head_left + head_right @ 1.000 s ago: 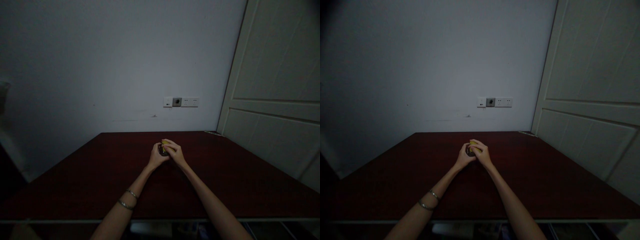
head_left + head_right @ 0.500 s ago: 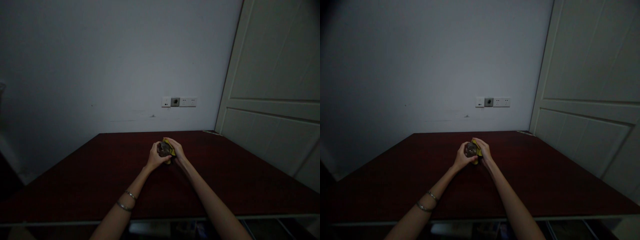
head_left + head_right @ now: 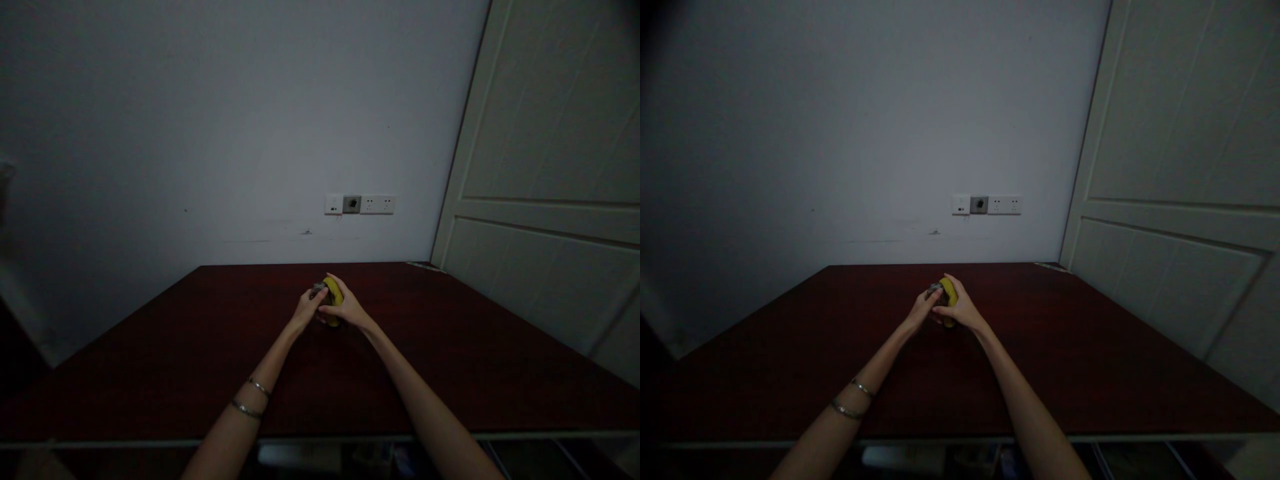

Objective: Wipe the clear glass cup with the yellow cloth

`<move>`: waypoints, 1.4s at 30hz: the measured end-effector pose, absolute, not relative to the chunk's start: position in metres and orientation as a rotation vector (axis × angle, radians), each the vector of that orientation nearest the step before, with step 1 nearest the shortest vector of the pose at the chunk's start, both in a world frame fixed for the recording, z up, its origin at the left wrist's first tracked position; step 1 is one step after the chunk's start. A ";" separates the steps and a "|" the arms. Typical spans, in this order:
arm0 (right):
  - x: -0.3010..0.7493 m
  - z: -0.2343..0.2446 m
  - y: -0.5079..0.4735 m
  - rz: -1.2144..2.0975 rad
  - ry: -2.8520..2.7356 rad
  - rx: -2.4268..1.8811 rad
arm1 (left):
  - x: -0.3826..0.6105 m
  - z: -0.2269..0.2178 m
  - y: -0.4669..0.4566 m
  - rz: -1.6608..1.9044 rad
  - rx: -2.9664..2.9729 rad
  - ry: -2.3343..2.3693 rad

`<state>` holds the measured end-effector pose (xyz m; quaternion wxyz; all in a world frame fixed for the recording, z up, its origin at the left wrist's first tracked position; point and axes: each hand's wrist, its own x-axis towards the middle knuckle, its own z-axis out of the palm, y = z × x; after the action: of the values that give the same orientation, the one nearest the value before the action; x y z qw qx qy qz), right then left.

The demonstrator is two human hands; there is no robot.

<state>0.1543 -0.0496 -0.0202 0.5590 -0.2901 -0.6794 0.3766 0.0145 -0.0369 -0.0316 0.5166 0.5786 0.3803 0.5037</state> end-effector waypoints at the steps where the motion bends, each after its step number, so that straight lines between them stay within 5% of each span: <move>1: 0.154 -0.022 -0.048 0.882 -1.593 -0.700 | 0.015 -0.032 -0.036 1.182 1.388 0.926; 12: 0.154 -0.019 -0.047 1.157 -1.120 -0.721 | 0.007 -0.029 -0.034 0.996 1.552 0.922; 25: 0.151 -0.025 -0.040 1.147 -1.170 -0.838 | 0.013 -0.031 -0.034 1.271 1.782 0.848; 35: 0.160 -0.017 -0.041 1.009 -1.311 -0.746 | 0.012 -0.022 -0.047 1.406 2.011 0.971; 42: 0.146 -0.009 -0.062 0.560 -1.507 -0.669 | 0.011 -0.036 -0.035 1.455 2.060 0.995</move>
<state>0.1462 -0.0617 -0.0094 0.6443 -0.2937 -0.6619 0.2461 0.0113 -0.0350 -0.0362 0.2134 0.7424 0.3585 0.5242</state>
